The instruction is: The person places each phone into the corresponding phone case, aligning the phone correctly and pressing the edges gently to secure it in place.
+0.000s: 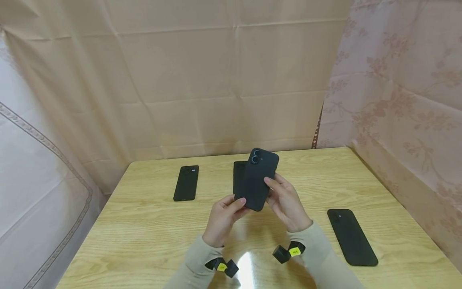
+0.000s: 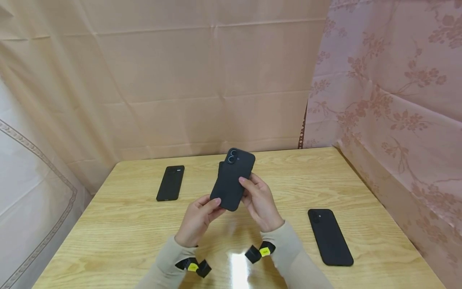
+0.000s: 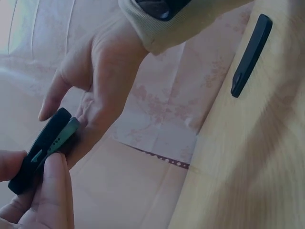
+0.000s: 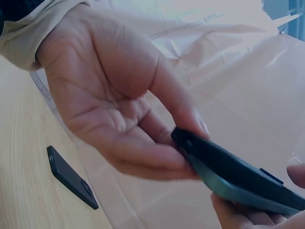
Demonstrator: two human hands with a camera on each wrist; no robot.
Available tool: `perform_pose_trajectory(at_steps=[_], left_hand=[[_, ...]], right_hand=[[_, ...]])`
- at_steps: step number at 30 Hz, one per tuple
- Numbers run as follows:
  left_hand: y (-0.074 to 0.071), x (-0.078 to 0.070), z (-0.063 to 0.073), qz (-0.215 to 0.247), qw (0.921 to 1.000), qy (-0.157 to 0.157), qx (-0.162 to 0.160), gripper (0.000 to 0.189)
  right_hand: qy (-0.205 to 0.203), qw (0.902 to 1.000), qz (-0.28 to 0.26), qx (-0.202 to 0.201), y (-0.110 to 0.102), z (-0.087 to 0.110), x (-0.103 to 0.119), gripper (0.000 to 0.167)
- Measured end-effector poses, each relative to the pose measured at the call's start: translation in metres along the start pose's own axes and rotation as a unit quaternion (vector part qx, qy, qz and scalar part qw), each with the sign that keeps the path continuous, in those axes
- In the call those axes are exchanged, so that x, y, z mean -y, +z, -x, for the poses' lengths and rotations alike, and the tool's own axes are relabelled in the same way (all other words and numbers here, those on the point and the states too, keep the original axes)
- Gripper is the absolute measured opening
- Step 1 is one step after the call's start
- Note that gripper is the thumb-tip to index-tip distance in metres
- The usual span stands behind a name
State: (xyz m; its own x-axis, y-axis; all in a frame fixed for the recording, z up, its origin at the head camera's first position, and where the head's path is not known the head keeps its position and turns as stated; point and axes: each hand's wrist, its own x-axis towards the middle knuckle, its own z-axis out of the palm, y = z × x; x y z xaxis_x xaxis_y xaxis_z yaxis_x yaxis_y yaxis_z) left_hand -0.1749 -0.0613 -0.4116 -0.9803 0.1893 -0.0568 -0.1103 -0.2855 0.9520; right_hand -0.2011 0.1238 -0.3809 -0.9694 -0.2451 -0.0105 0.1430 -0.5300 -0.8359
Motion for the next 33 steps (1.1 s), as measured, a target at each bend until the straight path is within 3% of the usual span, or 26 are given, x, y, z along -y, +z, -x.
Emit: perform_pose_trajectory(at_steps=[6,11,15,22,27,33], left_hand=[[-0.006,-0.007,0.001,-0.015,0.9998,0.003,-0.015,0.035],[-0.012,-0.012,0.001,-0.038,0.9992,0.007,-0.013,0.033],[-0.017,-0.014,0.001,-0.046,0.9989,0.007,0.006,0.032],[-0.024,-0.019,-0.001,-0.072,0.995,-0.001,0.069,0.031],[-0.028,-0.02,-0.002,-0.092,0.9914,-0.017,0.092,0.033],[-0.032,-0.02,-0.003,-0.105,0.9889,-0.021,0.103,0.032]], right_hand=[[-0.003,0.998,0.055,0.032,-0.008,0.0,0.004,0.048],[-0.011,0.9969,0.074,0.026,-0.017,-0.001,0.011,0.032],[-0.024,0.9976,0.063,0.013,-0.024,-0.002,0.018,0.022],[-0.059,0.9951,0.078,0.016,-0.035,0.0,0.03,0.021],[-0.038,0.9913,0.126,0.01,-0.037,0.001,0.034,0.019],[0.007,0.9802,0.198,0.009,-0.04,-0.001,0.034,0.015]])
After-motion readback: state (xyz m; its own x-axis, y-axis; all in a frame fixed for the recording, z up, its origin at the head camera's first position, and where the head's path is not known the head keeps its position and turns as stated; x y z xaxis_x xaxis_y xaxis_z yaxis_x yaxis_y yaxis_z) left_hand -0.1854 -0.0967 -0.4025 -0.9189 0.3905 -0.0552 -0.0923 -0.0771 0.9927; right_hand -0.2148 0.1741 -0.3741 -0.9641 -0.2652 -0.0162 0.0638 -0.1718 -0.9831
